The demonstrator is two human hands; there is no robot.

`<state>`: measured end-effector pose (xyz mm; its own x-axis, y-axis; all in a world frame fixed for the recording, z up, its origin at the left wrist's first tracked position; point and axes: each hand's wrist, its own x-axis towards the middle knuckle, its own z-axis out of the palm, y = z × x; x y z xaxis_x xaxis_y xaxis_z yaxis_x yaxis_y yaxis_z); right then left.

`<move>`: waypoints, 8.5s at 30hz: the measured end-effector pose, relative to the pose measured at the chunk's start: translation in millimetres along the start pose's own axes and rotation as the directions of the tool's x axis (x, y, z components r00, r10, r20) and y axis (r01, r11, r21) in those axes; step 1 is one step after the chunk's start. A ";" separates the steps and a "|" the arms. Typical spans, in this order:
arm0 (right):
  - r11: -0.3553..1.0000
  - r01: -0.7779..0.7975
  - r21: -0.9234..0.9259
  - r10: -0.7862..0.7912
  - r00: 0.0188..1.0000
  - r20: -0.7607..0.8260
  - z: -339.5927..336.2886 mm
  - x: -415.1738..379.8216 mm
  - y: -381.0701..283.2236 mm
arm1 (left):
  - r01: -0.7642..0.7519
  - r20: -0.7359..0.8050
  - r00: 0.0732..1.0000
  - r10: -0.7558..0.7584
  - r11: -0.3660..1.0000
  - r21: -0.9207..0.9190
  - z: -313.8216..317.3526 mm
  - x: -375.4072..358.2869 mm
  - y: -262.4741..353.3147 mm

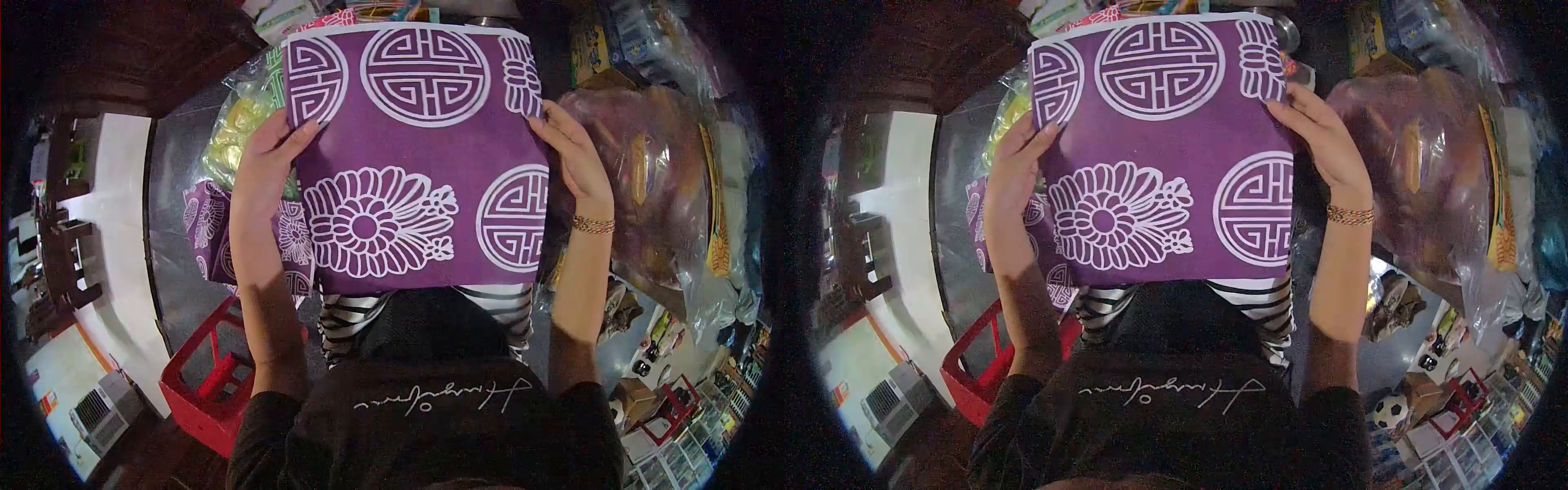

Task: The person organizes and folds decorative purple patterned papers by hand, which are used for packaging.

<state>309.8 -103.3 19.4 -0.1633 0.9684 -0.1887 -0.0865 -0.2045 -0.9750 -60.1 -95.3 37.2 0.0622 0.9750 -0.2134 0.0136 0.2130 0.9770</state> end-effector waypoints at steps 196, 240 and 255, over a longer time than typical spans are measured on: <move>0.599 0.363 -0.713 -0.561 0.826 -0.052 77.1 -18.0 -14.1 | -0.052 -0.193 0.975 -0.109 0.734 -0.677 138.3 2.8 -7.8; 0.958 0.030 -0.286 -0.090 0.976 -0.199 44.7 -35.2 71.6 | 0.021 -0.091 0.994 -0.057 0.935 -0.355 112.5 -93.0 -37.9; 0.979 -0.138 -0.149 0.112 0.979 -0.172 30.1 -21.1 130.1 | 0.027 -0.117 0.990 -0.077 0.927 -0.375 104.3 -108.7 -36.8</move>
<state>272.4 -154.6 -99.9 -0.0008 0.9496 -0.3136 0.0842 -0.3124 -0.9462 36.7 -215.7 24.4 -0.0559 0.9566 -0.2861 -0.3600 0.2479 0.8994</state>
